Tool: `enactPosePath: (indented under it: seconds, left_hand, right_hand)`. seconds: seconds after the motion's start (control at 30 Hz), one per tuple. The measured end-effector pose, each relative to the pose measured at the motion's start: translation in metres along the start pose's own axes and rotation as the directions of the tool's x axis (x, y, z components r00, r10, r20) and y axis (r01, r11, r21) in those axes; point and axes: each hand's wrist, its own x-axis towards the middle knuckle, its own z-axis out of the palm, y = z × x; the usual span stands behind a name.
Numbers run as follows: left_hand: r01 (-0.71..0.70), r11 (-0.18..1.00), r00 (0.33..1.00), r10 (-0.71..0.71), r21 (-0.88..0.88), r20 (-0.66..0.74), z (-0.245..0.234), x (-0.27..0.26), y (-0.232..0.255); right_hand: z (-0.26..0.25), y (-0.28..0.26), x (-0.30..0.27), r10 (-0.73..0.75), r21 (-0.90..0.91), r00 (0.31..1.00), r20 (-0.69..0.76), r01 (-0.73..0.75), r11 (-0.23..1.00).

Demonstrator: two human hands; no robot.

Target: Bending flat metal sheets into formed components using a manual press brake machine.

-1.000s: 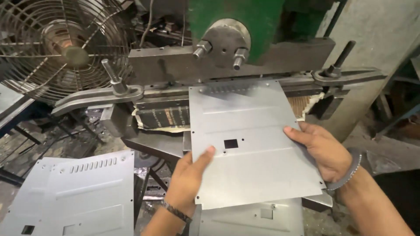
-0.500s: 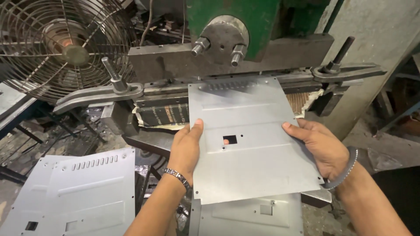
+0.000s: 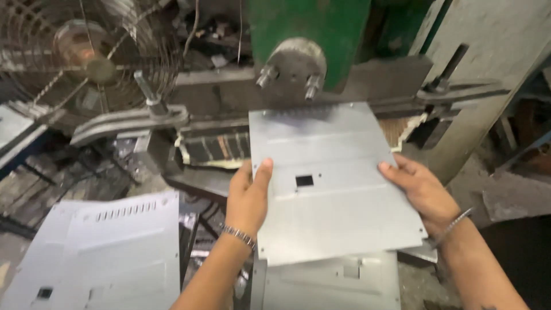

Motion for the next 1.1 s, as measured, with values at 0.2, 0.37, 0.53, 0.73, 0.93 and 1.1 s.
enactPosePath:
  seconds: [0.2,0.37,0.53,0.73,0.93,1.1]
  left_hand:
    - [0.255,0.959,0.967,-0.251,-0.121,0.047,-0.023,0.014,-0.049]
    - [0.073,0.736,0.963,0.125,0.673,-0.24,-0.037,0.021,0.001]
    - [-0.742,0.069,0.661,0.237,0.667,0.712,0.008,0.005,0.093]
    - [-0.847,-0.156,0.442,0.327,0.509,0.835,0.024,-0.01,0.1]
    - [-0.411,0.053,0.609,0.759,0.91,0.23,-0.016,0.002,0.042]
    - [0.114,0.794,0.992,-0.121,0.597,-0.03,-0.012,0.016,0.024]
  right_hand:
    - [-0.025,0.062,-0.013,0.03,-0.17,0.998,0.046,-0.022,0.985]
    - [-0.1,0.149,-0.009,-0.07,0.456,0.891,0.449,-0.162,0.875]
    - [0.027,0.018,-0.047,-0.078,0.337,0.721,0.688,-0.223,0.915]
    - [0.075,0.037,-0.054,0.052,-0.044,0.865,0.5,-0.035,0.998]
    - [0.038,0.018,-0.039,0.096,0.077,0.994,0.042,-0.099,0.992]
    - [0.021,0.007,-0.028,0.088,0.045,0.993,-0.077,-0.085,0.995]
